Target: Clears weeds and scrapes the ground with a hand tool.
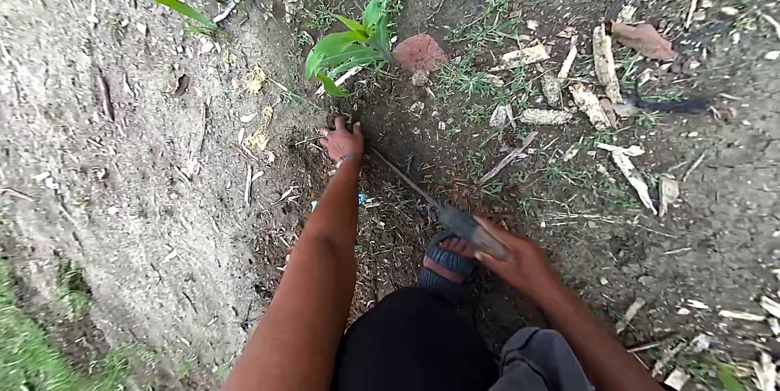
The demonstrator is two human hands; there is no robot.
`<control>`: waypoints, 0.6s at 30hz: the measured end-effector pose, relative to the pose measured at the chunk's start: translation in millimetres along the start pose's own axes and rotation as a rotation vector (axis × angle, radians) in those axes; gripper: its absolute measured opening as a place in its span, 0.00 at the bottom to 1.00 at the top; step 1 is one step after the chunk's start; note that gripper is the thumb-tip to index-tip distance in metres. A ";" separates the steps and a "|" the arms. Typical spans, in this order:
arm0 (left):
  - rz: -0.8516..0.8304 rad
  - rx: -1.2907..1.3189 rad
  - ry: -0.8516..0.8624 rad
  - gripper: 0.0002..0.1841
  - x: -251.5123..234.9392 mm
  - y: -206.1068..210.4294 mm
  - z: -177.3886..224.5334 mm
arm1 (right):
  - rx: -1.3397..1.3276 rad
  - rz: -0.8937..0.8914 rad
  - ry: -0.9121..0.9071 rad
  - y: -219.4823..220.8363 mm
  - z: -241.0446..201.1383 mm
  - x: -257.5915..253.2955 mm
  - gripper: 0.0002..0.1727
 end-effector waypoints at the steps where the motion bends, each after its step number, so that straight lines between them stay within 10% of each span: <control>1: 0.027 -0.039 0.072 0.31 12.1 6.8 -4.4 | -0.134 0.057 0.058 -10.7 16.8 24.1 0.37; 10: -0.183 -0.296 0.794 0.37 192.4 83.1 -54.7 | -0.955 0.526 0.357 -79.1 90.9 187.3 0.16; 18: -0.112 -0.005 0.194 0.24 110.1 15.5 -184.7 | -1.113 0.499 0.374 -70.4 116.4 215.4 0.31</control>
Point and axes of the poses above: each hand's wrist, its own x-axis away from the middle knuckle, its own y-axis out of the palm, z = x × y, the point moved 8 cm from there along -x, towards the middle knuckle, and after that the axes turned 9 degrees about -y, right-handed, at the moved point
